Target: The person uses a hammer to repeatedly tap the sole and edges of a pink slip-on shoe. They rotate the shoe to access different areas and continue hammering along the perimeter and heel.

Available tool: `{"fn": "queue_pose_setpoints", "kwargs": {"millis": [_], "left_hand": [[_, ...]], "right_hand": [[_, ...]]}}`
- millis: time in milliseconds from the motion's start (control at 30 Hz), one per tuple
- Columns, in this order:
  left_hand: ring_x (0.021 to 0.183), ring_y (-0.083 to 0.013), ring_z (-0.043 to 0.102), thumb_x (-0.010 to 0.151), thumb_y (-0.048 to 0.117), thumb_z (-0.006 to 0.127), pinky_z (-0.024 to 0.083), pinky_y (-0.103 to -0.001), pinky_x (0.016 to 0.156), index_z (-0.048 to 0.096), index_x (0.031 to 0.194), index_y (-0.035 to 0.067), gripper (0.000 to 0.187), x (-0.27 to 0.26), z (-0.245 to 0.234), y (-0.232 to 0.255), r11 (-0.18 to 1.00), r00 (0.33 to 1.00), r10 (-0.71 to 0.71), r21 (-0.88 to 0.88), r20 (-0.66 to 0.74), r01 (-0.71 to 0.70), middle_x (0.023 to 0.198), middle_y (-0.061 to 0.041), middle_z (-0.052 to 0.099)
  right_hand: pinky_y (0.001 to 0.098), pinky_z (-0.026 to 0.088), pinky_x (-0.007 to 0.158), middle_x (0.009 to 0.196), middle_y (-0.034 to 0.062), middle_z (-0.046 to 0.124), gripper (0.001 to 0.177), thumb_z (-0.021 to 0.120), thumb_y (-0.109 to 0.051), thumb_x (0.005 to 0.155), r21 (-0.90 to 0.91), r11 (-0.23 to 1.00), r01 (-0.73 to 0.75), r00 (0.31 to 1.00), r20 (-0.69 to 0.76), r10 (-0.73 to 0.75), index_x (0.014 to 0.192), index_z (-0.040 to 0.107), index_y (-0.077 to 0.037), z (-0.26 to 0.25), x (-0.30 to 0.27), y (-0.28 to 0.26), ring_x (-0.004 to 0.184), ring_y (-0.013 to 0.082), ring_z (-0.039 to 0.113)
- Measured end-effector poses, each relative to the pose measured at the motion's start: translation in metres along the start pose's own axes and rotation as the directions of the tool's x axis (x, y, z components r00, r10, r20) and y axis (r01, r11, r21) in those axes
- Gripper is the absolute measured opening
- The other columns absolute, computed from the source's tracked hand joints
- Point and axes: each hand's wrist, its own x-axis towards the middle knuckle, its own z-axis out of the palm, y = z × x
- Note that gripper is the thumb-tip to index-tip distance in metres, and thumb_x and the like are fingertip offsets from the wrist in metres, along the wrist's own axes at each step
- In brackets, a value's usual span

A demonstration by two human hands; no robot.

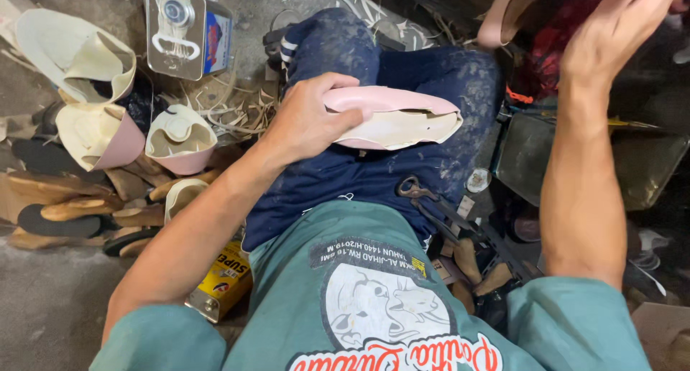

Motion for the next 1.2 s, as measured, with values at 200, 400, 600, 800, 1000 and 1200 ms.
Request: {"fn": "queue_pose_setpoints", "kwargs": {"millis": [200, 400, 600, 800, 1000, 1200], "left_hand": [[0.109, -0.0314, 0.070, 0.066, 0.030, 0.079, 0.054, -0.043, 0.092, 0.072, 0.123, 0.026, 0.058, -0.003, 0.003, -0.013, 0.995, 0.988, 0.085, -0.069, 0.132, -0.076, 0.108, -0.007, 0.075], [0.099, -0.0302, 0.072, 0.068, 0.033, 0.084, 0.055, -0.040, 0.084, 0.074, 0.123, 0.028, 0.056, 0.003, 0.009, -0.032, 0.987, 0.991, 0.124, -0.110, 0.053, -0.117, 0.101, -0.011, 0.075], [0.096, -0.0280, 0.074, 0.066, 0.038, 0.088, 0.056, -0.037, 0.080, 0.074, 0.121, 0.033, 0.057, 0.007, 0.008, -0.034, 0.989, 0.994, 0.106, -0.105, 0.026, -0.103, 0.099, -0.009, 0.077], [0.065, -0.0072, 0.051, 0.073, 0.032, 0.077, 0.041, -0.025, 0.059, 0.077, 0.111, 0.023, 0.039, -0.002, 0.002, -0.017, 0.984, 0.985, 0.170, -0.052, 0.041, -0.168, 0.083, 0.009, 0.072], [0.089, -0.0072, 0.070, 0.074, 0.037, 0.083, 0.051, -0.025, 0.076, 0.072, 0.120, 0.016, 0.053, 0.003, 0.005, -0.029, 0.966, 0.975, 0.224, -0.137, 0.013, -0.220, 0.100, 0.001, 0.080], [0.073, -0.0107, 0.058, 0.075, 0.029, 0.084, 0.047, -0.027, 0.067, 0.073, 0.120, 0.017, 0.048, -0.003, 0.000, -0.021, 0.982, 0.987, 0.154, -0.115, 0.051, -0.147, 0.086, 0.004, 0.070]], "right_hand": [[0.0384, 0.048, 0.063, 0.062, 0.0130, 0.056, 0.023, 0.050, 0.000, 0.113, 0.576, 0.795, -0.190, 0.963, 0.268, 0.036, 0.128, 0.057, 0.016, -0.103, -0.067, -0.234, 0.056, 0.0266, 0.056], [0.0350, 0.048, 0.054, 0.061, 0.0154, 0.059, 0.018, 0.063, -0.002, 0.101, 0.521, 0.853, 0.002, 0.985, 0.147, -0.092, 0.109, 0.069, 0.014, -0.096, -0.110, -0.269, 0.052, 0.0316, 0.060], [0.0513, 0.046, 0.046, 0.077, 0.0142, 0.068, 0.018, 0.070, -0.022, 0.099, 0.379, 0.924, 0.061, 0.946, 0.274, -0.174, 0.099, 0.076, -0.005, -0.099, -0.087, -0.287, 0.059, 0.0430, 0.066], [0.0428, 0.051, 0.064, 0.106, 0.0148, 0.063, 0.019, 0.056, -0.016, 0.107, 0.348, 0.937, -0.037, 0.904, 0.412, -0.117, 0.119, 0.061, -0.001, -0.094, -0.094, -0.302, 0.078, 0.0351, 0.066], [0.0521, 0.056, 0.084, 0.103, 0.0315, 0.065, 0.027, 0.060, -0.012, 0.105, 0.369, 0.922, 0.113, 0.976, 0.135, -0.173, 0.110, 0.066, 0.013, -0.092, -0.099, -0.299, 0.093, 0.0486, 0.067], [0.0450, 0.047, 0.058, 0.089, 0.0217, 0.056, 0.026, 0.060, -0.014, 0.108, 0.397, 0.914, 0.077, 0.972, 0.173, -0.157, 0.113, 0.059, 0.012, -0.098, -0.087, -0.312, 0.067, 0.0359, 0.061]]}}
